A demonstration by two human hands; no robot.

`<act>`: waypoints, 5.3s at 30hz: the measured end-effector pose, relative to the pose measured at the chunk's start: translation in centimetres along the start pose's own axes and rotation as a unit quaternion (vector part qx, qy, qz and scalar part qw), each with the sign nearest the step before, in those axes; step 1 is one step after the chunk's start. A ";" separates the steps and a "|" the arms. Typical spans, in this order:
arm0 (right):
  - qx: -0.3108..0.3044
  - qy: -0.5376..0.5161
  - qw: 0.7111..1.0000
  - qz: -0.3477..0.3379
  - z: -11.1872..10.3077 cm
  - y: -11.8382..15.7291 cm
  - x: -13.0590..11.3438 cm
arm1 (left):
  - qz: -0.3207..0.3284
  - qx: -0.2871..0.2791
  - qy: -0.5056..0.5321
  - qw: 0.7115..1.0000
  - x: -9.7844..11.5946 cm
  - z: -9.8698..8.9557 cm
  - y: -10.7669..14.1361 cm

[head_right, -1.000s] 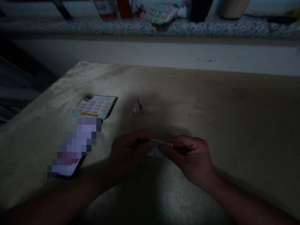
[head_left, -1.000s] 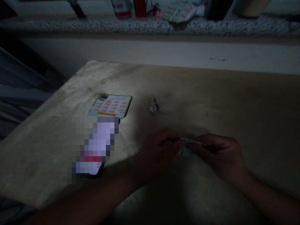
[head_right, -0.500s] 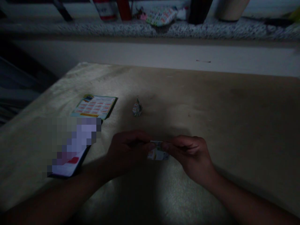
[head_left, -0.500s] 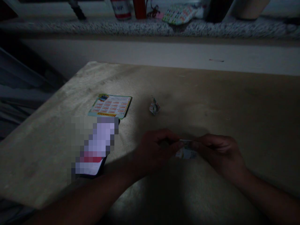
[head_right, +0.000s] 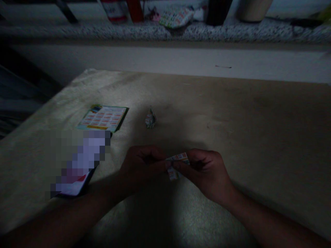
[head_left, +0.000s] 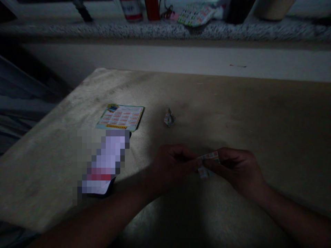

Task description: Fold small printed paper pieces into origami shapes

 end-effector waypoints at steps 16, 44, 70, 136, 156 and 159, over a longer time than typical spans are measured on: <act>-0.090 -0.109 0.989 0.043 0.0 -0.6 0.8 | -0.029 -0.138 -0.099 0.985 1.1 0.2 0.1; -0.236 -0.172 0.952 0.090 0.5 0.2 1.5 | 0.019 -0.299 -0.095 0.950 0.3 1.3 0.2; -0.094 -0.113 0.989 0.001 0.4 0.0 0.5 | 0.050 -0.249 -0.055 0.966 0.2 1.4 -0.2; -0.066 0.153 0.977 -0.134 -0.9 0.3 -0.1 | 0.049 -0.293 -0.168 0.940 0.0 1.2 0.5; -0.035 0.202 0.952 -0.227 -1.0 0.4 -1.2 | 0.108 -0.332 -0.254 0.902 0.5 1.9 1.2; -0.052 0.187 0.959 -0.208 -0.9 0.4 -1.0 | 0.109 -0.331 -0.269 0.898 0.6 2.0 1.2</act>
Point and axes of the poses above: each hand's wrist, its own y-axis away from the middle knuckle, its own z-axis out of the palm, x = y × z, the point moved 4 cm from there along -y, towards the middle knuckle, and after that the axes turned 12 degrees about y, right-handed, at the moved point
